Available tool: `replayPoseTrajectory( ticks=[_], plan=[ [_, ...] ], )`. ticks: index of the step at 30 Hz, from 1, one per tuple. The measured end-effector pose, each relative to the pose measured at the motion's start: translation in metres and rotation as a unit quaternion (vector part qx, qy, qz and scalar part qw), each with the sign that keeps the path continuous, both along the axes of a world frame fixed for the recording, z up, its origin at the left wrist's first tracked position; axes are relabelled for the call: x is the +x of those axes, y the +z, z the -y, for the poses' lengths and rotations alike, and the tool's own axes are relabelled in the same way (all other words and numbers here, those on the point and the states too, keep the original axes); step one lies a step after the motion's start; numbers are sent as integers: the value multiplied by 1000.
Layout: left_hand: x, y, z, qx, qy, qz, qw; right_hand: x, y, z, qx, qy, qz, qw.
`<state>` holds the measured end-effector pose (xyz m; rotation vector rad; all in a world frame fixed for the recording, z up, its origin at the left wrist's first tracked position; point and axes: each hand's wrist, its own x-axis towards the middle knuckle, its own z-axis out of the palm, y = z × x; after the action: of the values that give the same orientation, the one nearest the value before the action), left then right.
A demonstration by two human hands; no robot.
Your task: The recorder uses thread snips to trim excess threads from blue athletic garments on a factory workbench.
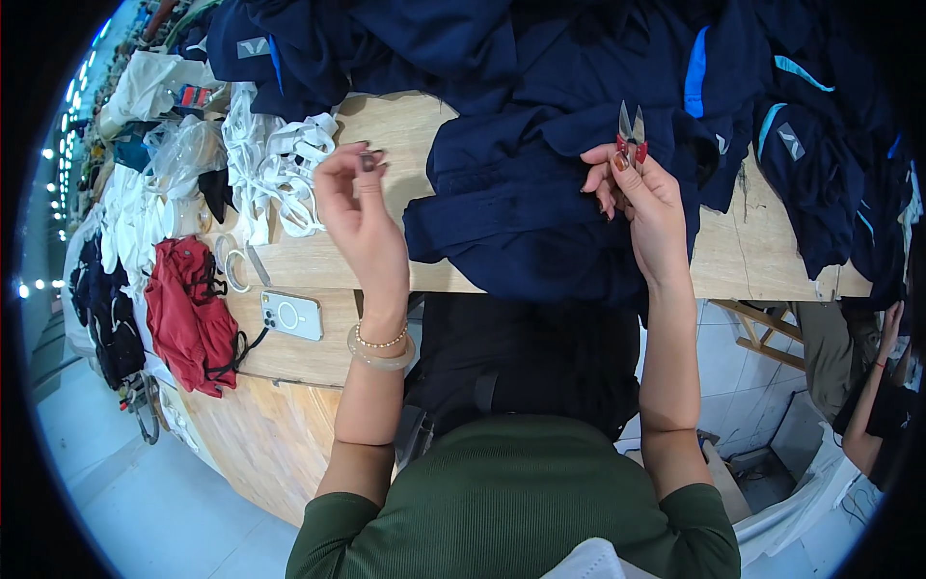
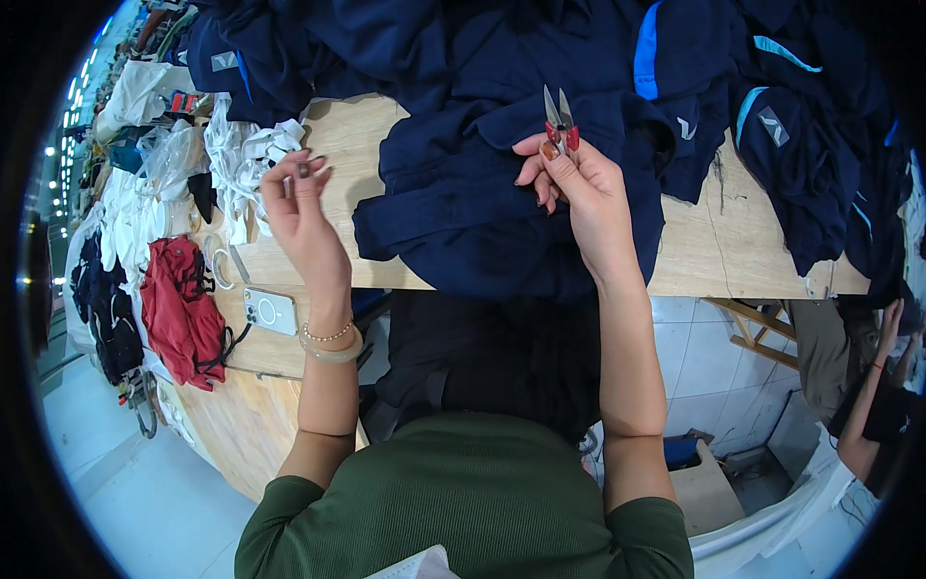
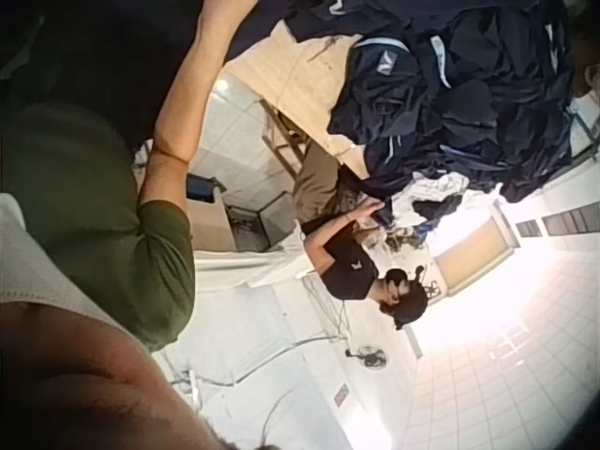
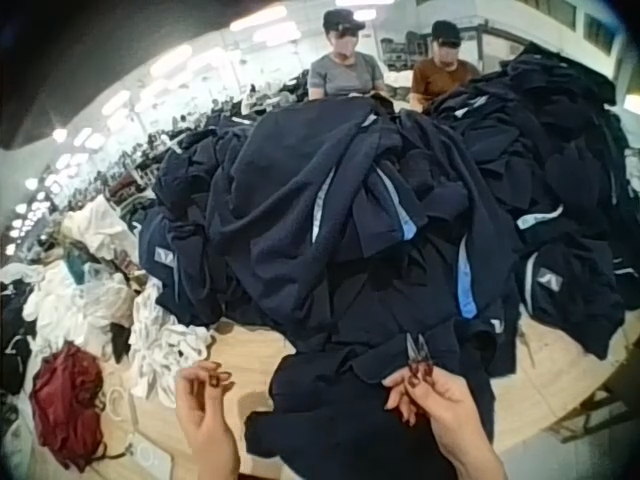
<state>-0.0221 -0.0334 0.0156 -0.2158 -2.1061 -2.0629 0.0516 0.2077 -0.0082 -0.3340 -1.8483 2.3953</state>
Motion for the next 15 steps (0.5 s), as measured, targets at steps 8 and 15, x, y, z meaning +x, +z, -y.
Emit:
replayPoseTrajectory(
  ticks=[8, 15],
  plan=[
    [22, 1, -22, -423, -241, -174, 856, -1, 3, 2, -1, -3, 1, 1000],
    [8, -8, -20, -223, -235, -6, 946, 0, 3, 2, -2, 2, 4, 1000]
  ],
)
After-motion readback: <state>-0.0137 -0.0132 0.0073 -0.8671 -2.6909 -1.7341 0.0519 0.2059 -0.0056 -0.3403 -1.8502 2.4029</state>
